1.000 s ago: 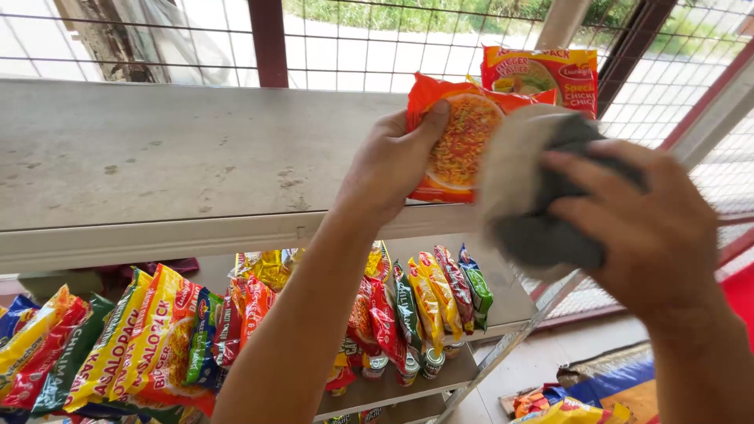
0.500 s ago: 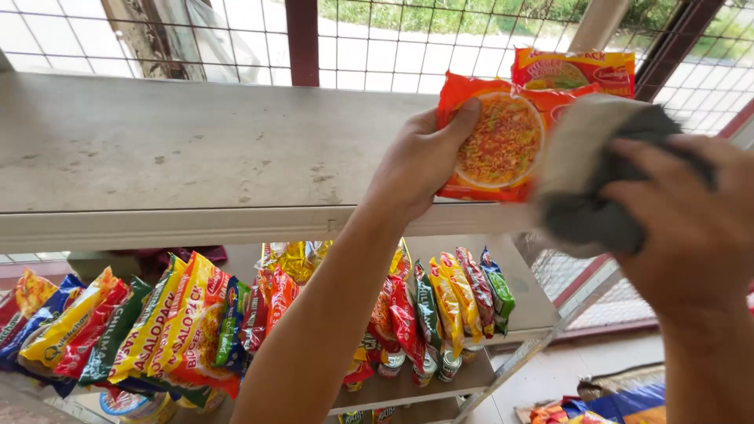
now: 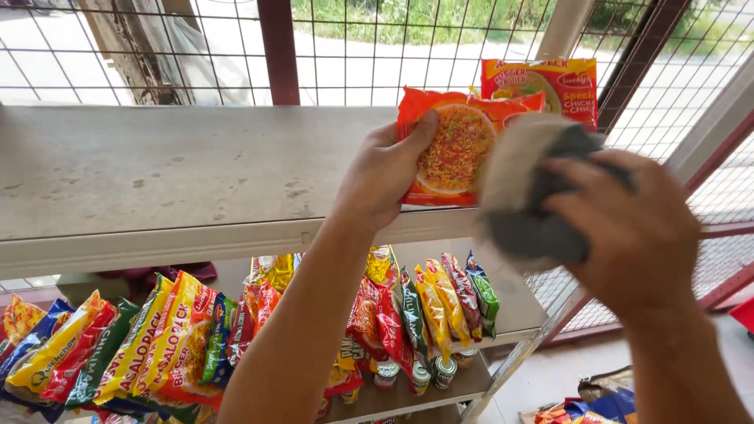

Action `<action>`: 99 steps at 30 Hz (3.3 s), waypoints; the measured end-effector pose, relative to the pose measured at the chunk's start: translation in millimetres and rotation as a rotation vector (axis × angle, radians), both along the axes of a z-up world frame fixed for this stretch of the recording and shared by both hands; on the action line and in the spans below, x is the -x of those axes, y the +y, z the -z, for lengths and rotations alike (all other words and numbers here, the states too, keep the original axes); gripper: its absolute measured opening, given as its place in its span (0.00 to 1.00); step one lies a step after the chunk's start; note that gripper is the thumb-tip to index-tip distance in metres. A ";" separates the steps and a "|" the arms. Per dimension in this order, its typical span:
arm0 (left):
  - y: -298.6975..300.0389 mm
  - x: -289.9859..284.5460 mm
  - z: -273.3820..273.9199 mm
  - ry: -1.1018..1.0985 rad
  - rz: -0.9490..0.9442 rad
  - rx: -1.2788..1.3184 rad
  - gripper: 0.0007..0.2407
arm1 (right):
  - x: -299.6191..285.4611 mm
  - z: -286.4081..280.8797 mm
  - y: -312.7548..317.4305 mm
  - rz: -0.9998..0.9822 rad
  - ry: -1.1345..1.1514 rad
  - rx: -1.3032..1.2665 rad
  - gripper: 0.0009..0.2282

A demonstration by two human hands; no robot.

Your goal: Wiping down packets of instant noodles with a cloth and organizing them on a shelf.

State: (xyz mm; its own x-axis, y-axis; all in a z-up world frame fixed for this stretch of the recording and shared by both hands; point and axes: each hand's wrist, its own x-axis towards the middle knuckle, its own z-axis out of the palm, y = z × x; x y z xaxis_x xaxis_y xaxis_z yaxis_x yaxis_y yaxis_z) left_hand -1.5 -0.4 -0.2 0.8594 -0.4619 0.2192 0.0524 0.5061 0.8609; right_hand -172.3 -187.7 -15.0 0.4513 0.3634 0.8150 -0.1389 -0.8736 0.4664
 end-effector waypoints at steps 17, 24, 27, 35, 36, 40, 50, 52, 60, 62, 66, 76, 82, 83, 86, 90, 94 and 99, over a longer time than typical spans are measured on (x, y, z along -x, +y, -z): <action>-10.7 -9.1 6.1 -0.003 -0.007 -0.055 0.17 | -14.0 -38.0 -53.4 -0.136 0.001 0.056 0.07; -10.0 -0.5 3.4 -0.006 -0.033 -0.068 0.20 | -7.2 -65.0 -7.4 -0.525 -0.200 -0.089 0.04; -8.3 -24.2 23.5 -0.051 -0.018 -0.008 0.10 | -28.6 -49.5 15.9 -0.410 -0.076 0.009 0.12; -8.0 -1.8 4.5 0.047 -0.051 -0.072 0.19 | -20.9 -18.2 -77.7 0.096 -0.094 0.045 0.05; -10.2 -2.9 1.3 0.027 -0.039 -0.066 0.21 | -18.4 -22.8 -89.5 0.209 -0.220 0.075 0.08; -8.8 -7.7 7.1 -0.006 0.003 -0.092 0.20 | -16.0 -46.8 -26.0 -0.215 -0.265 -0.029 0.07; -8.4 -9.3 8.4 0.021 -0.012 -0.021 0.17 | -14.9 -3.2 -32.1 -0.100 0.009 0.109 0.03; -7.2 -8.4 4.4 0.032 0.018 0.000 0.18 | -10.9 -12.8 -49.6 0.157 -0.051 0.165 0.05; -4.3 -26.8 23.6 -0.098 0.101 0.044 0.13 | -11.7 -29.4 32.4 -0.369 -0.044 -0.005 0.02; -5.4 -14.4 11.0 -0.029 0.037 -0.002 0.14 | -11.8 -18.5 24.2 -0.303 -0.001 0.015 0.02; -5.0 -11.4 7.1 0.052 0.028 0.077 0.18 | -5.5 -4.3 -20.5 -0.042 -0.051 -0.002 0.01; -9.4 -11.8 10.2 -0.001 -0.040 -0.010 0.16 | -25.6 -24.4 29.3 -0.449 -0.211 -0.078 0.06; -6.8 -6.3 1.8 0.058 -0.121 -0.028 0.17 | -18.7 -11.9 -3.0 -0.355 0.077 0.094 0.05; -5.5 -4.9 -0.1 0.053 -0.104 -0.026 0.19 | -15.8 -11.1 -17.5 -0.172 -0.016 0.059 0.04; -7.7 -3.4 -0.2 0.062 -0.079 -0.018 0.21 | -8.2 -21.5 -42.7 -0.010 -0.180 0.040 0.07; -7.3 -7.1 2.8 0.075 -0.014 0.017 0.17 | -11.1 -43.8 6.1 -0.345 -0.225 0.012 0.07; -7.5 -8.9 6.7 0.046 -0.127 -0.099 0.10 | -23.6 -25.0 13.4 -0.329 0.011 0.094 0.07; -8.0 -14.6 10.3 0.048 -0.008 0.109 0.16 | -18.2 1.5 -50.9 -0.026 -0.028 0.064 0.04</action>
State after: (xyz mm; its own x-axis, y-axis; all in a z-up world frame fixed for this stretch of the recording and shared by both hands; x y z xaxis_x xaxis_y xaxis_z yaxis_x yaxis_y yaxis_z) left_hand 13.1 -8.4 -10.5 0.8739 -0.4304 0.2262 0.0876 0.5970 0.7974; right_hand -154.1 -238.6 -16.5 0.4179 0.4264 0.8023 -0.1301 -0.8458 0.5173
